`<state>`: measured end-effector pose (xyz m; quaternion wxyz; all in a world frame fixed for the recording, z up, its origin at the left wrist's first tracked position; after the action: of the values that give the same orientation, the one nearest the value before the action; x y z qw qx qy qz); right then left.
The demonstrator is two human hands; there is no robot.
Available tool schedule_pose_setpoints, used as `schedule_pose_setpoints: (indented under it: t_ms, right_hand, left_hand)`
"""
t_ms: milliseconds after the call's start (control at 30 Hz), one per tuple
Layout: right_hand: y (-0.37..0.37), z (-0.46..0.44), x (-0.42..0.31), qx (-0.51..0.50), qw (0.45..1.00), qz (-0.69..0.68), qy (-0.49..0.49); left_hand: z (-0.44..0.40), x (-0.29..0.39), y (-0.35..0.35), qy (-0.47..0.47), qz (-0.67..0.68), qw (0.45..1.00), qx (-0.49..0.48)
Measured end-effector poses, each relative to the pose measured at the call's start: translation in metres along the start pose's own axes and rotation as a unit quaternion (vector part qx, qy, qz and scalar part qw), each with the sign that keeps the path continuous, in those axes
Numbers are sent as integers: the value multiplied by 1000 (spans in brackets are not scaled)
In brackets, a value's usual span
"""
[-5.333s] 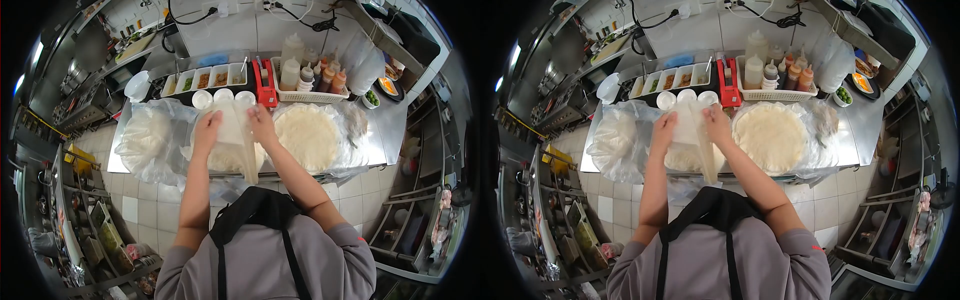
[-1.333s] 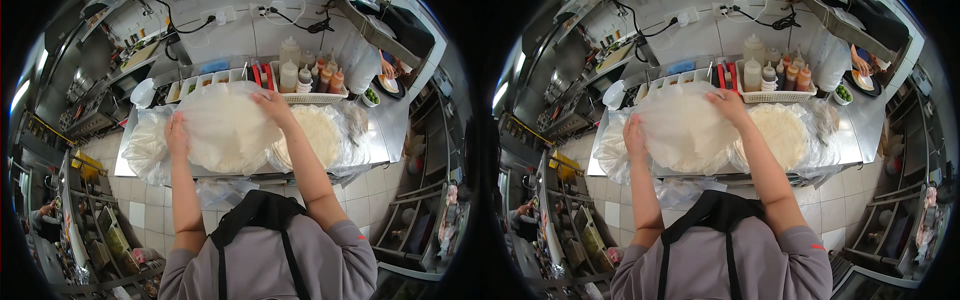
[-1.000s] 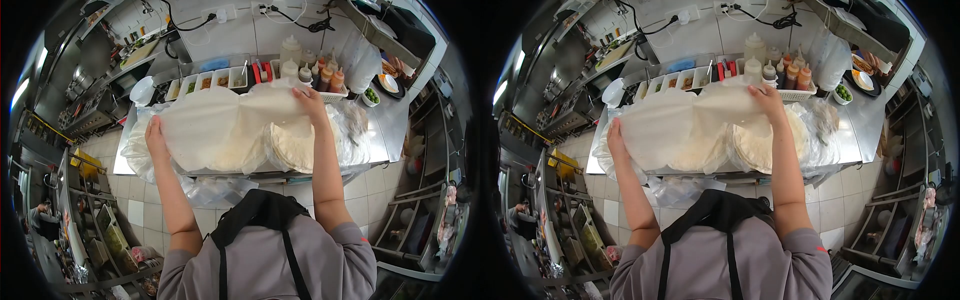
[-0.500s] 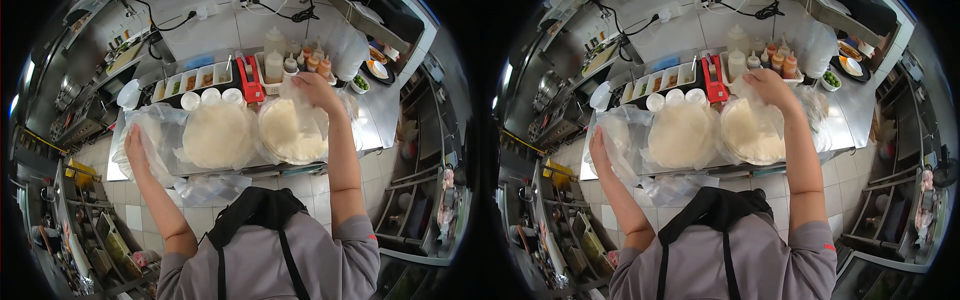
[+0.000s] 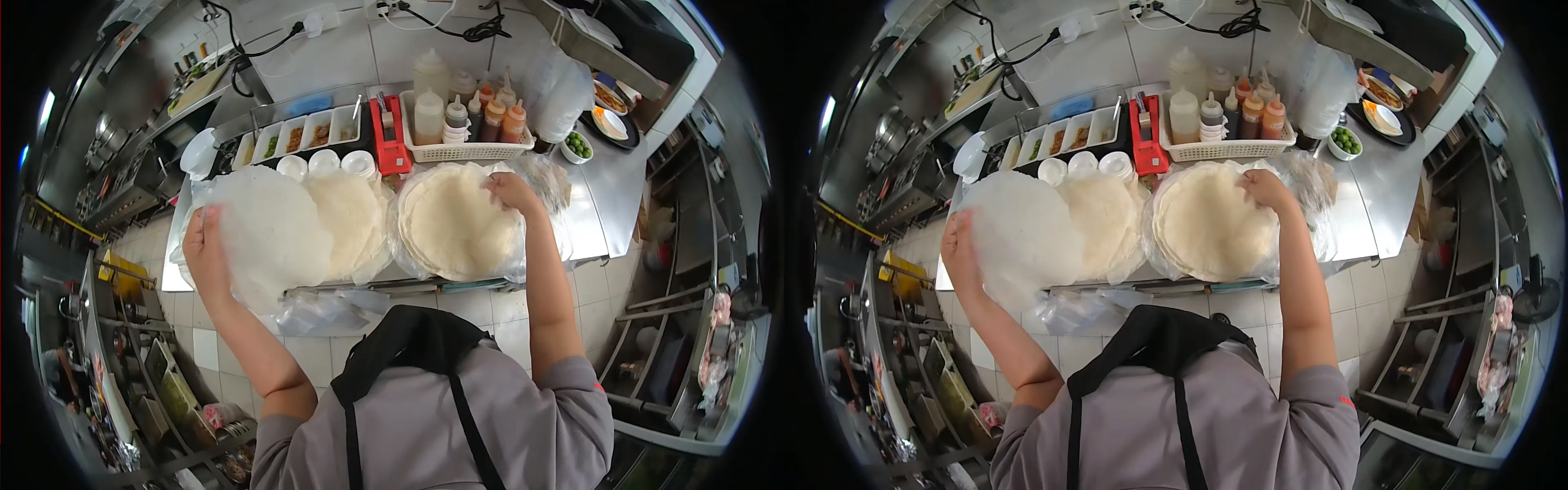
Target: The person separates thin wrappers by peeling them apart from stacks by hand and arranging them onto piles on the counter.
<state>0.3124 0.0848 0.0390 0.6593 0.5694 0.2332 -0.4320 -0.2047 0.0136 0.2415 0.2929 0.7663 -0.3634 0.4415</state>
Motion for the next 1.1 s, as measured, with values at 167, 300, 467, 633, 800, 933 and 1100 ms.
schedule_pose_setpoints:
  t_ms: [167,300,467,633,800,933,1100]
  right_hand:
    - [-35,32,-103,-148,960,-150,184]
    - [-76,44,-194,-238,911,-169,291]
    - [-127,13,-249,-256,885,-272,278]
    - [-137,24,-251,-2,864,-88,497]
    - [-195,88,-165,-495,698,-497,146]
    - [-125,105,-122,-370,774,-495,140]
    - [-10,107,-92,-179,846,-486,129]
  left_hand:
    - [20,30,28,-27,-35,998,45]
    - [39,37,30,7,-83,995,46]
    - [53,35,8,3,-106,994,-23]
    - [69,61,-34,17,59,994,-90]
    - [67,64,-61,59,232,970,-52]
    - [73,25,-87,57,116,985,-113]
    - [99,15,-153,61,130,971,-191]
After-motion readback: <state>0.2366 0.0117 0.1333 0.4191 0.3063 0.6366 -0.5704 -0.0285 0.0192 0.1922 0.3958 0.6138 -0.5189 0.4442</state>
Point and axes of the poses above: each hand's wrist, its own z-axis away from the middle knuckle, its own y-axis out of the back of the hand, x = y × z, the point moved 9 cm from there along -z, towards the middle knuckle, and after that the axes turned 10 degrees about x, right-handed, at the moved point
